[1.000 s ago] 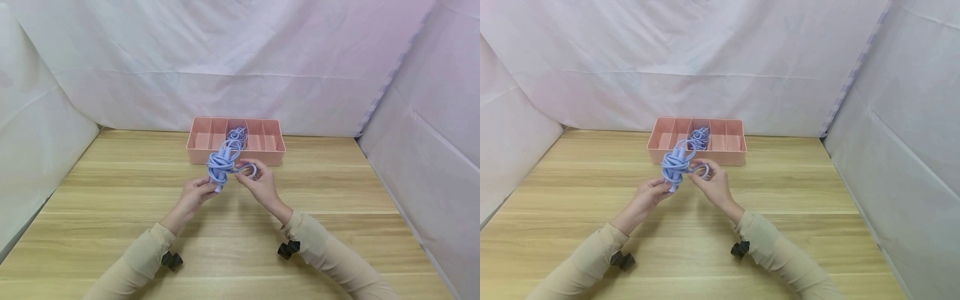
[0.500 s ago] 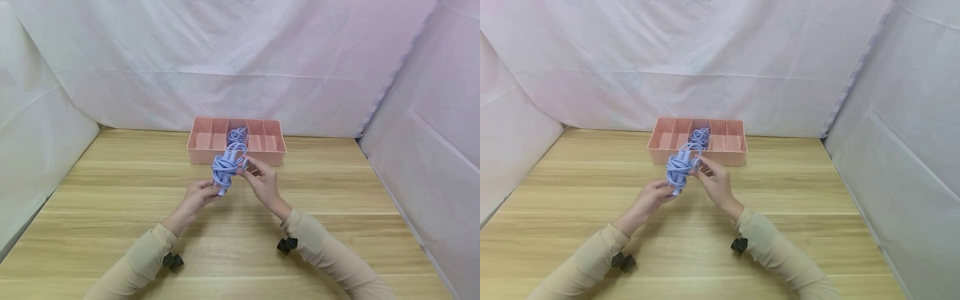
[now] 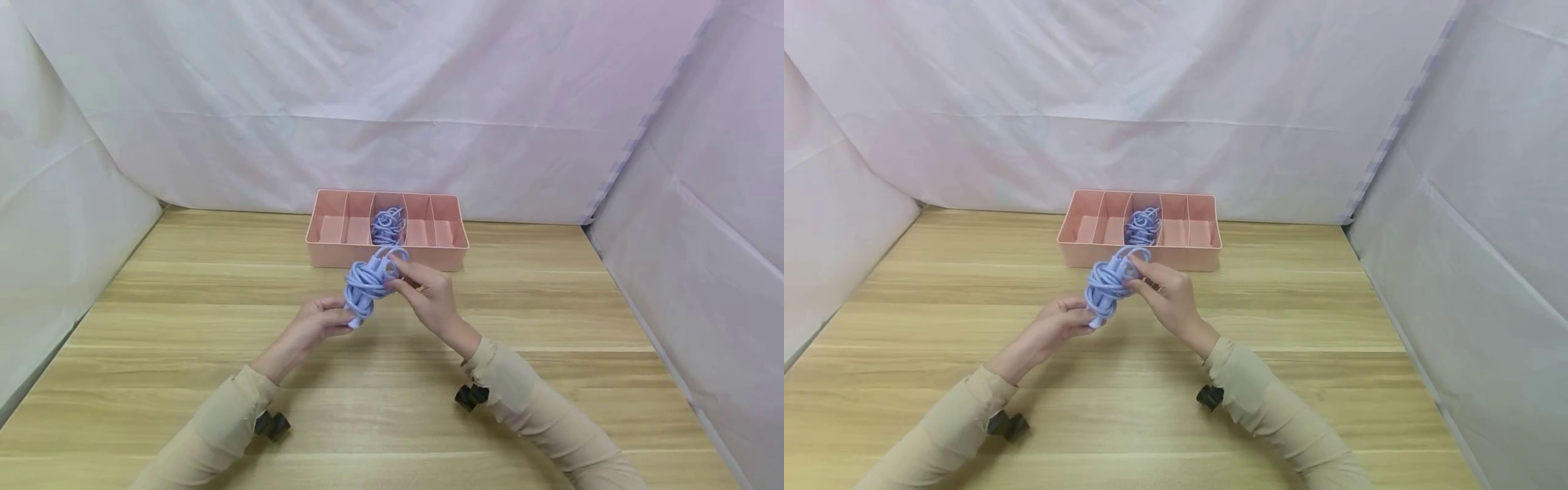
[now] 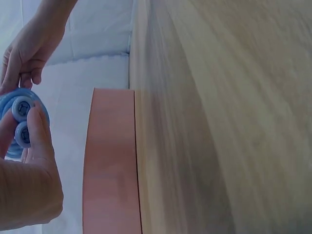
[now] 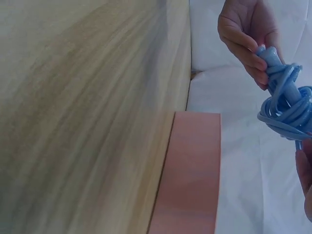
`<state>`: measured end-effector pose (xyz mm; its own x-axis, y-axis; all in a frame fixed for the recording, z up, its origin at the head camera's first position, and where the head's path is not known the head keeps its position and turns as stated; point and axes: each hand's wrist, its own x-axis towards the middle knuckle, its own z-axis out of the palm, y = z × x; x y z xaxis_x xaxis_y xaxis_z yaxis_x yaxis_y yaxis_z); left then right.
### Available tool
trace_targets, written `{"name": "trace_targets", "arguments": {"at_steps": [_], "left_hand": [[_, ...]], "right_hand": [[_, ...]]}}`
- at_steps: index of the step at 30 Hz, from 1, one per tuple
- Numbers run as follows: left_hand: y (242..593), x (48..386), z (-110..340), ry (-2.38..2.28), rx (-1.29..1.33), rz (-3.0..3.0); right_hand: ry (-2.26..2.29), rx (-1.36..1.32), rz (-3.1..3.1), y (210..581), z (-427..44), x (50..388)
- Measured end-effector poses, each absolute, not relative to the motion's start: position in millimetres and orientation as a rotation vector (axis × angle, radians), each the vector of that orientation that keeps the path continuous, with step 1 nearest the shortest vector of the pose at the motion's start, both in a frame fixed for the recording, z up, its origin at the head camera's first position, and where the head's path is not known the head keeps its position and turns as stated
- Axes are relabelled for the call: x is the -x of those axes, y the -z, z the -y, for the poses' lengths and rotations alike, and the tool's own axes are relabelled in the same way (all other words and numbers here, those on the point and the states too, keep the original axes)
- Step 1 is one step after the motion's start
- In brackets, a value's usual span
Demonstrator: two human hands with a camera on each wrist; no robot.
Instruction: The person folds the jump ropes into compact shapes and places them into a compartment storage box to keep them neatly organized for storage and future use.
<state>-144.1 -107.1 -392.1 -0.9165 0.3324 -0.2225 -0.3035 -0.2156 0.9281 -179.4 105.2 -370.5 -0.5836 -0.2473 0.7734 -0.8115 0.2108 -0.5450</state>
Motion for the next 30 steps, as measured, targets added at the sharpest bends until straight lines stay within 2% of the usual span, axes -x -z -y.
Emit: {"name": "trace_targets", "arguments": {"at_steps": [16, 26, 30], "left_hand": [[373.8, 150.3, 120.9, -1.951, -0.058, -1.829], [377.6, 152.5, 121.1, -1.899, -0.031, -1.851], [381.2, 153.8, 119.5, -1.899, -0.032, -1.845]], "right_hand": [[-0.620, -1.141, 2.084, 352.5, -109.7, 176.7], [-0.195, -1.236, 2.130, 352.0, -112.3, 173.4], [-0.169, -1.245, 2.150, 354.0, -111.9, 171.8]]}}
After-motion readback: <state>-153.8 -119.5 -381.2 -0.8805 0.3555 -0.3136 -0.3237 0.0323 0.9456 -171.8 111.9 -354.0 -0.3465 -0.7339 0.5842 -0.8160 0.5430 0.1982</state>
